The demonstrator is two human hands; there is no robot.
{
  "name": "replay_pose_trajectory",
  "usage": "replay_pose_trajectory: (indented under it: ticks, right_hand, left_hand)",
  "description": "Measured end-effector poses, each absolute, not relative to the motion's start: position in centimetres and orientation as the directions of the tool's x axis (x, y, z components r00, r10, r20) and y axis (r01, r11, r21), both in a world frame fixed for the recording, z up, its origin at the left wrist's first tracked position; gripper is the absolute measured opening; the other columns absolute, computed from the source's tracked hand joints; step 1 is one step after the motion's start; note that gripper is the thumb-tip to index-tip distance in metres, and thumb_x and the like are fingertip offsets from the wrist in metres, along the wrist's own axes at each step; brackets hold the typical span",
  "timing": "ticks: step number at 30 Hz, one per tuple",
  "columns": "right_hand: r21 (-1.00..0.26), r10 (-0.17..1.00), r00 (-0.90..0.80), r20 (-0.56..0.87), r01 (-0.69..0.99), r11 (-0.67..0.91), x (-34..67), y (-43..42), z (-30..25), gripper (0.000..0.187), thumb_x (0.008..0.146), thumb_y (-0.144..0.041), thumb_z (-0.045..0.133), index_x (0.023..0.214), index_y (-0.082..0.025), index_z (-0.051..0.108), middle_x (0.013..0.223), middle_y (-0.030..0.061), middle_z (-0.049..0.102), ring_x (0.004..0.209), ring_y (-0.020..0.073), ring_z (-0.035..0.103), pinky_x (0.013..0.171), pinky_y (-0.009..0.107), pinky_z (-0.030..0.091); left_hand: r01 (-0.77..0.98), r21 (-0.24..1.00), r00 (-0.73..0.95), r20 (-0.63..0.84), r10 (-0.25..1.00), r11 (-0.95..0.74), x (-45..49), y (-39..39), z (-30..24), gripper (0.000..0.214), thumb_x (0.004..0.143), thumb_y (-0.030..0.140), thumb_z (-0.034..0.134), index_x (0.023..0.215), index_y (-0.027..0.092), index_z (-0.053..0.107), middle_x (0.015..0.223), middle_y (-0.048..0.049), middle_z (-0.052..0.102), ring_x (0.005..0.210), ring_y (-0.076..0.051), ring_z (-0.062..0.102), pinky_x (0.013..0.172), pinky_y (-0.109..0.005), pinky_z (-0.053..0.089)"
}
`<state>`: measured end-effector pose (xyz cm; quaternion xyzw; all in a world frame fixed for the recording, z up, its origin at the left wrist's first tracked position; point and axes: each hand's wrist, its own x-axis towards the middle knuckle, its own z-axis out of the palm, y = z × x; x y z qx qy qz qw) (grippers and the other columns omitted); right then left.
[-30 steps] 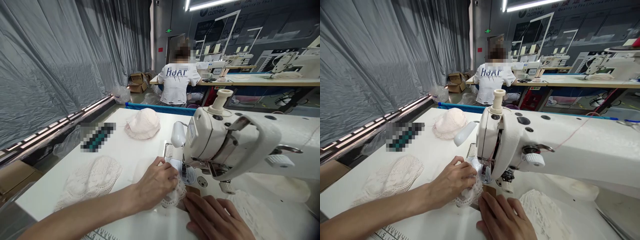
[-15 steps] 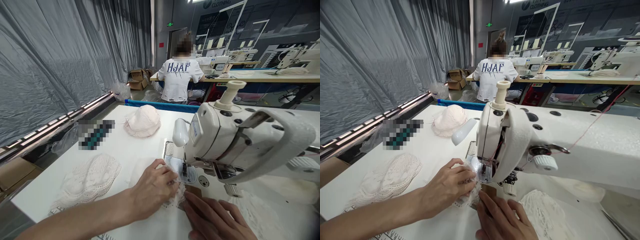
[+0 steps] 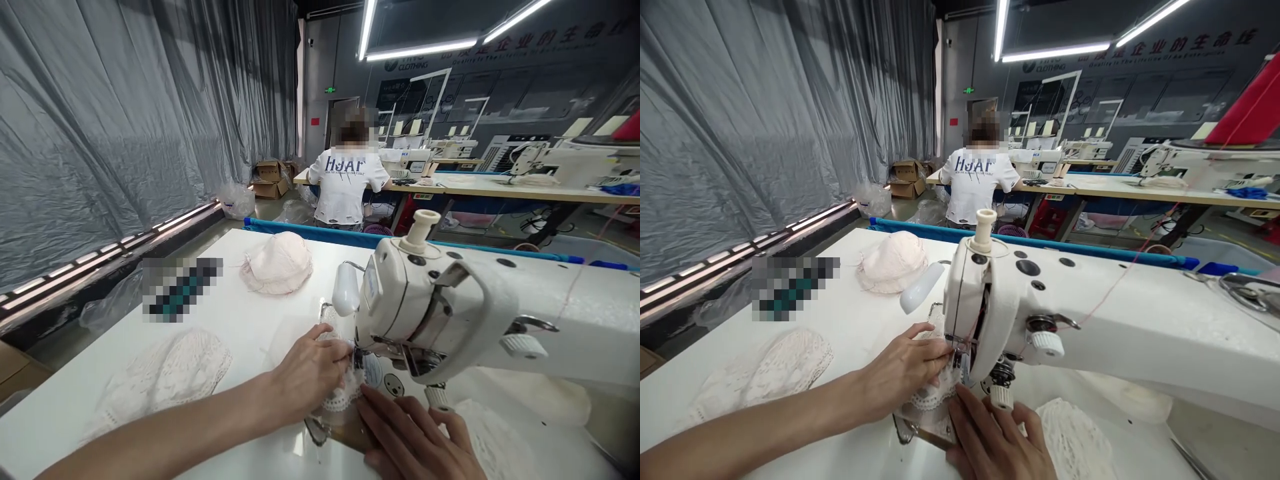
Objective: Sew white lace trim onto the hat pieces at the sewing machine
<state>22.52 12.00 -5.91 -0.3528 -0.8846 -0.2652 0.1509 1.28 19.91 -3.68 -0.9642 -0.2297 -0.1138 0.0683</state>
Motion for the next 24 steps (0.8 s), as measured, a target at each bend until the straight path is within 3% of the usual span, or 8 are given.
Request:
replay_pose_trajectory:
  ticks: [3, 10, 13, 15, 18, 19, 24]
  right_hand:
    - [0.365, 0.551, -0.706, 0.445, 0.705, 0.608, 22.6, 12.3, -5.9, 0.032, 0.091, -0.038, 0.051, 0.116, -0.022, 0.063, 0.120, 0.0012, 0.065, 0.084, 0.0160, 0.064, 0.070, 0.031, 0.040]
    - [0.333, 0.564, -0.689, 0.455, 0.719, 0.610, 22.5, 12.0, -5.9, 0.035, 0.093, -0.040, 0.047, 0.117, -0.020, 0.062, 0.122, 0.0023, 0.063, 0.085, 0.0175, 0.064, 0.074, 0.034, 0.037]
    - [0.304, 0.551, -0.675, 0.490, 0.725, 0.618, 22.4, 11.9, -6.0, 0.037, 0.094, -0.039, 0.044, 0.118, -0.017, 0.061, 0.123, 0.0046, 0.063, 0.090, 0.0208, 0.063, 0.077, 0.036, 0.036]
    - [0.292, 0.524, -0.677, 0.517, 0.715, 0.635, 22.2, 11.9, -6.1, 0.036, 0.095, -0.038, 0.043, 0.116, -0.017, 0.062, 0.120, 0.0044, 0.064, 0.092, 0.0217, 0.063, 0.076, 0.036, 0.035]
    - [0.286, 0.499, -0.679, 0.538, 0.704, 0.650, 22.0, 12.1, -5.9, 0.035, 0.095, -0.036, 0.041, 0.111, -0.017, 0.065, 0.115, 0.0034, 0.067, 0.089, 0.0204, 0.064, 0.075, 0.035, 0.035]
    - [0.284, 0.501, -0.677, 0.539, 0.706, 0.649, 21.9, 12.1, -5.9, 0.034, 0.096, -0.036, 0.040, 0.110, -0.018, 0.065, 0.114, 0.0029, 0.068, 0.089, 0.0199, 0.064, 0.074, 0.035, 0.034]
    - [0.253, 0.537, -0.658, 0.527, 0.725, 0.640, 21.7, 12.3, -5.9, 0.035, 0.095, -0.039, 0.040, 0.113, -0.019, 0.064, 0.108, 0.0037, 0.070, 0.086, 0.0190, 0.064, 0.071, 0.033, 0.035]
  left_hand:
    - [0.419, 0.049, 0.839, 0.361, 0.408, -0.906, 1.5, 20.5, -4.2, 0.013, 0.091, 0.013, 0.044, 0.089, 0.014, 0.057, 0.088, 0.0014, 0.061, 0.075, -0.007, 0.058, 0.106, -0.032, 0.026]
    - [0.427, 0.056, 0.834, 0.361, 0.417, -0.903, 1.2, 20.6, -4.1, 0.016, 0.090, 0.012, 0.044, 0.080, 0.014, 0.055, 0.087, 0.0012, 0.061, 0.074, -0.008, 0.057, 0.103, -0.036, 0.024]
    - [0.425, 0.064, 0.835, 0.357, 0.419, -0.903, 0.5, 19.9, -3.1, 0.018, 0.092, 0.011, 0.041, 0.083, 0.015, 0.057, 0.098, -0.0001, 0.063, 0.086, -0.011, 0.057, 0.100, -0.040, 0.021]
    - [0.402, 0.082, 0.837, 0.370, 0.402, -0.912, 0.0, 19.2, -2.5, 0.015, 0.094, 0.018, 0.045, 0.088, 0.016, 0.058, 0.102, -0.0002, 0.063, 0.093, -0.012, 0.057, 0.095, -0.039, 0.022]
    - [0.366, 0.069, 0.856, 0.365, 0.365, -0.928, -0.7, 18.3, -2.1, 0.025, 0.090, 0.039, 0.053, 0.083, 0.016, 0.059, 0.092, -0.0004, 0.064, 0.086, -0.013, 0.056, 0.090, -0.038, 0.025]
    - [0.364, 0.046, 0.863, 0.359, 0.355, -0.930, -0.9, 18.1, -2.1, 0.026, 0.089, 0.038, 0.055, 0.077, 0.015, 0.058, 0.088, -0.0004, 0.063, 0.082, -0.012, 0.056, 0.089, -0.038, 0.025]
    - [0.384, -0.070, 0.875, 0.347, 0.339, -0.920, -1.2, 17.7, -2.5, 0.022, 0.087, 0.002, 0.048, 0.068, 0.013, 0.053, 0.082, -0.0002, 0.062, 0.075, -0.010, 0.054, 0.085, -0.033, 0.029]
